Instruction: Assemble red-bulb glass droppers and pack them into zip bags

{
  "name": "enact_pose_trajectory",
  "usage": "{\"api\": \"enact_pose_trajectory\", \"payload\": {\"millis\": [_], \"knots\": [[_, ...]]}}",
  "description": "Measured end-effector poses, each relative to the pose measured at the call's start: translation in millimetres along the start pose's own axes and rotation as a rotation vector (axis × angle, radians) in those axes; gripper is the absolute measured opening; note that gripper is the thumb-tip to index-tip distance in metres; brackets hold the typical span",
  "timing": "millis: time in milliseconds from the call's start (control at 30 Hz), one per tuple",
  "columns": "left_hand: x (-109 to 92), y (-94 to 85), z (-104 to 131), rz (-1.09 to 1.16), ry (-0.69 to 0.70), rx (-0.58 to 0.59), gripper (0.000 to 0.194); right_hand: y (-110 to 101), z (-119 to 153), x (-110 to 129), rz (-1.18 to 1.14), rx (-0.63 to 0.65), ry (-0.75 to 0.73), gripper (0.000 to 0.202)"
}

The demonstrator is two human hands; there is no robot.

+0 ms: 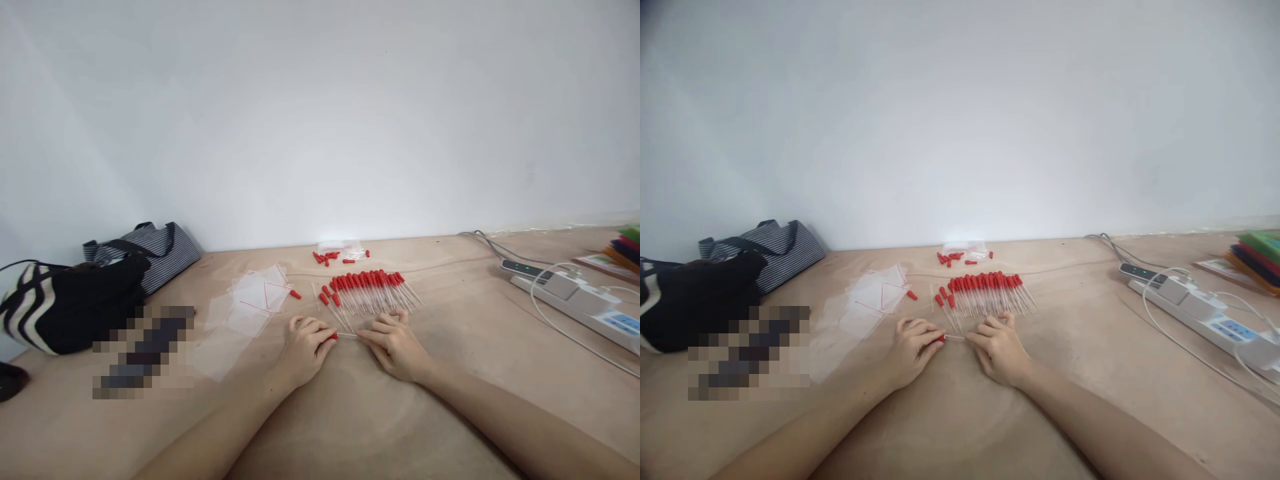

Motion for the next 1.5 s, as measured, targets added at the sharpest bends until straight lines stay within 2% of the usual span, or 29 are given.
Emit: {"api": "enact_pose_trajectory", "payload": {"millis": [400,600,767,900,1067,1233,1500], "knots": [[-1,-6.7,0,0.007,0.012,-0.040,0.018,1,0,6,0.040,-0.046,-0.061,0.037],[-2,-4.5,0,0.041,0.015,-0.004,0.018,-2,-3,9,0.079,-0.102,-0.131,0.037],[-6,-4.7,0,0.036,0.040,0.015,0.019,-3,-3,16,0.133,-0.094,-0.183,0.034],[-5,-6.4,0,0.047,0.040,-0.007,0.021,-1,-5,17,0.059,-0.057,-0.101,0.025],[-9,-4.7,2,0.046,0.103,-0.003,0.019,-1,-12,15,-0.047,-0.039,-0.004,0.020],[-10,-5.3,4,0.040,0.120,-0.014,0.018,3,-18,13,-0.116,-0.001,0.108,0.023],[-10,-5.4,2,0.040,0.122,-0.001,0.015,16,-18,7,-0.271,0.150,0.258,0.035]]}}
Point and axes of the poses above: each hand's wrist, its own z-axis away from the middle knuckle, its own y-axis out of the palm, x = y × z, the point moved 8 cm from there along -z, towards the middle knuckle, and after that the axes turned 1 degree about -y, right-handed, at the moved point
